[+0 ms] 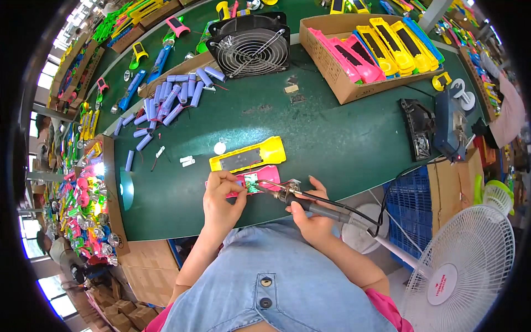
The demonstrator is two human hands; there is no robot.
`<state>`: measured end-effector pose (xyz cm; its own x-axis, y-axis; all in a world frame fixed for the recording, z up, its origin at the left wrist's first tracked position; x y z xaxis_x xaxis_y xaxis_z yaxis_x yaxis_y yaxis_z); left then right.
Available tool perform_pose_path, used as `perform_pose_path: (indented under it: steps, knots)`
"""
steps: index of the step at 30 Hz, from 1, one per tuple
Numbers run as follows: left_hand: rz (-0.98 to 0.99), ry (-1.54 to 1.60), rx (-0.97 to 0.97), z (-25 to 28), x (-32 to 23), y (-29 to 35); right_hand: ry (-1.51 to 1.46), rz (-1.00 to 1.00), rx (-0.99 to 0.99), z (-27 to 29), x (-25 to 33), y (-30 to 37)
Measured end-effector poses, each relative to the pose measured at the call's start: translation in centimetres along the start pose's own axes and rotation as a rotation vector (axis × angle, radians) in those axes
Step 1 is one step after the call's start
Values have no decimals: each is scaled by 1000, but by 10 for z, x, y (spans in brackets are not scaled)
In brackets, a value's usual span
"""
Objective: The person solders internal components inside flashlight casings using a soldering iron, attaches solar panels and covers, tests the lights, and places the assembled flashlights onto the conveyor line.
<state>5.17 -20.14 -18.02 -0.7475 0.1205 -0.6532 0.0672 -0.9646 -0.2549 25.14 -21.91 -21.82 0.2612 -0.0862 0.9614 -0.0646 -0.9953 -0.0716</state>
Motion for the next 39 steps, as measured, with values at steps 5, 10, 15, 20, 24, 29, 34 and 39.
perform_pose_path:
  steps: [5, 10, 15, 20, 24, 29, 34, 39]
  knots:
    - [4, -2, 2, 1, 0, 0, 7, -14, 46, -2, -3, 0]
    - [2, -6, 32, -1, 1, 0, -15, -30, -12, -2, -4, -1]
    - [-9, -14, 29, 0, 1, -1, -24, 11, 57, -4, -4, -1]
    - [0, 0, 30, -2, 2, -1, -31, -11, 49, -1, -8, 0]
    - [-6, -3, 31, -1, 1, -1, -26, -8, 90, -2, -7, 0]
    - [-7, -10, 34, 0, -2, -3, -4, 36, 70, -3, 2, -2]
    - [-5, -14, 37, 0, -1, -3, 125, 109, 146, 7, 4, -5]
    - [-42, -28, 46, 3, -8, -7, 110, 153, 72, 11, 11, -5]
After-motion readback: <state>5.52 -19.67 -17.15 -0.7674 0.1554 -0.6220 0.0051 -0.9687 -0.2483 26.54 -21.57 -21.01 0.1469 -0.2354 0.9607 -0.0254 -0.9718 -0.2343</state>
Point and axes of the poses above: each hand's wrist, its own y-axis away from the middle knuckle, its own z-axis out of the back of the hand, x = y × z, the point moved 6 cm from there along -y, towards the middle knuckle, and after that the axes turned 6 degrees about -y, right-handed, at the moved point
